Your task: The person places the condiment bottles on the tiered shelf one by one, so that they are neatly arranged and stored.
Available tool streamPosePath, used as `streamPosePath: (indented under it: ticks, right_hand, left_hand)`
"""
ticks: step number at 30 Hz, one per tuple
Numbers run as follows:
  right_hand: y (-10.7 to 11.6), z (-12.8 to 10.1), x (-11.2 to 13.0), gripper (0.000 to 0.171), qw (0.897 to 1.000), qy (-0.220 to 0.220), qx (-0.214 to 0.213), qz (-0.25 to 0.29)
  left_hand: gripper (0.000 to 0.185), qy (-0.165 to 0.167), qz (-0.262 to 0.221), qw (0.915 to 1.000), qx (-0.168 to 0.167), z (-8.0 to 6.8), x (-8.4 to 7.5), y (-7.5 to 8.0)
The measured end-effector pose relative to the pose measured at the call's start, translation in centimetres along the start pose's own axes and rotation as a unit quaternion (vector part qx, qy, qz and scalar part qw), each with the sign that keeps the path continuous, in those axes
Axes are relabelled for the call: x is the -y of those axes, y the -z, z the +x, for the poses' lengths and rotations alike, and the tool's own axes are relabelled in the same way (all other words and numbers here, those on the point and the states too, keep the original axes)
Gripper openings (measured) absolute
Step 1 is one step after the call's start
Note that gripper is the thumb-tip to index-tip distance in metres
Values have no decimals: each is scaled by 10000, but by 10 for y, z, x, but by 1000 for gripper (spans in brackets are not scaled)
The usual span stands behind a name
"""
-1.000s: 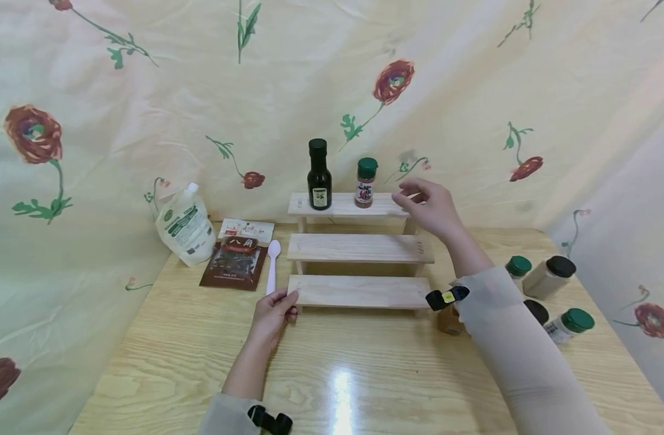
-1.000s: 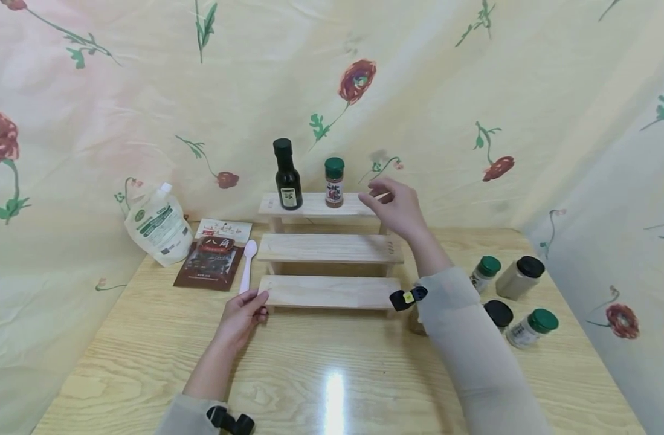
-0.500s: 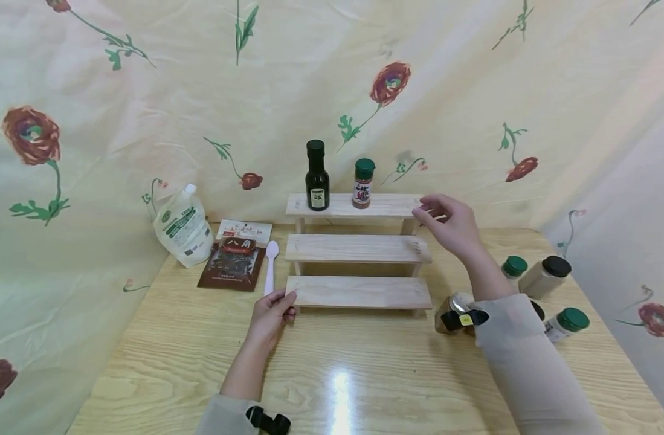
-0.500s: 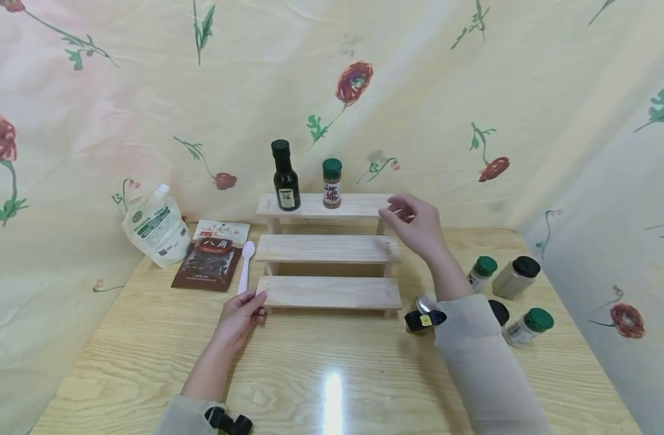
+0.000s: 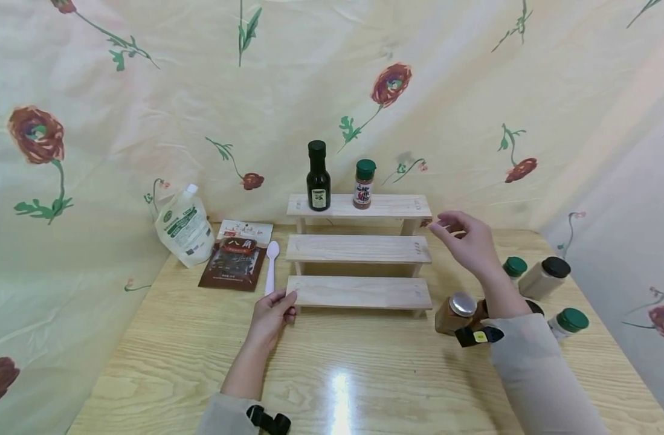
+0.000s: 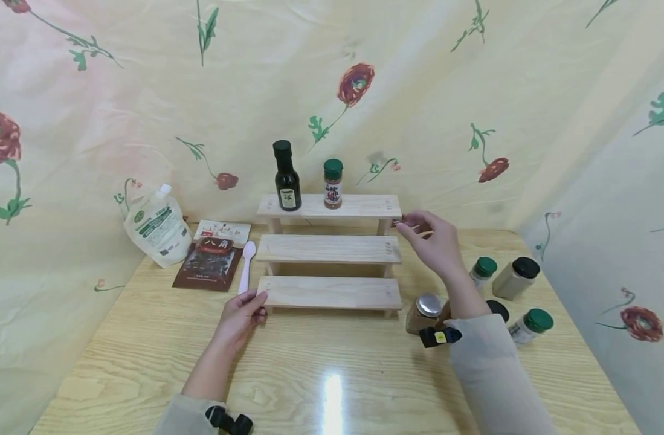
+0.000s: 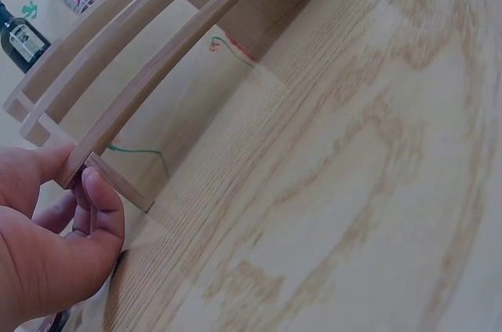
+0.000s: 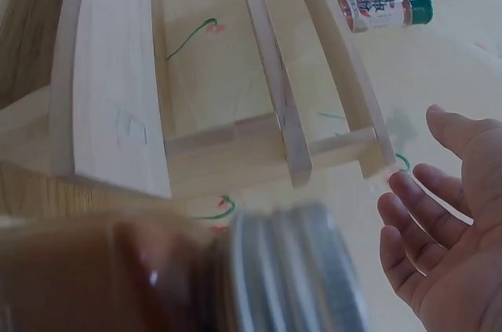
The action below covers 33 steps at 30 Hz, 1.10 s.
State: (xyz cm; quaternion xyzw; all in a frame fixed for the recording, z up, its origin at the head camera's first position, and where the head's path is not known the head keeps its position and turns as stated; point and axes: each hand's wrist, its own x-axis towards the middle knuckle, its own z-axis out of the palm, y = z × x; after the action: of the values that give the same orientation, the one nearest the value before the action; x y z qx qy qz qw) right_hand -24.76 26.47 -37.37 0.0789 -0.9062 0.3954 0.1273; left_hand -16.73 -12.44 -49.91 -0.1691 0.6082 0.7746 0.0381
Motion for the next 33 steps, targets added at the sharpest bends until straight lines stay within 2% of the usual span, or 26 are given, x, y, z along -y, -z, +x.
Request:
streamPosePath:
  ticks: [7,11,15,27,33]
  right_hand:
    - [13,-10,-12,55,9996,-291,39,28]
    - [18,-14,-21,52,9997,-221,-38,33]
    - [24,-18,-29,50,9995,-157,-162,-207]
    - [40,-31,-49,48,9980,-293,-228,-510]
    - [46,-38,-60,48,9969,-342,-403,-583]
  left_hand:
    - [36,7,58,10000,-35,0,0,-1]
    - [37,22,51,10000,-32,-1,-1,-1]
    - [38,-8,-36,10000,-2,-2,-1,-1]
    - [48,22,-83,9999,56,-3,-2,0]
    - [49,37,-79,9999,96,-4,-3,0]
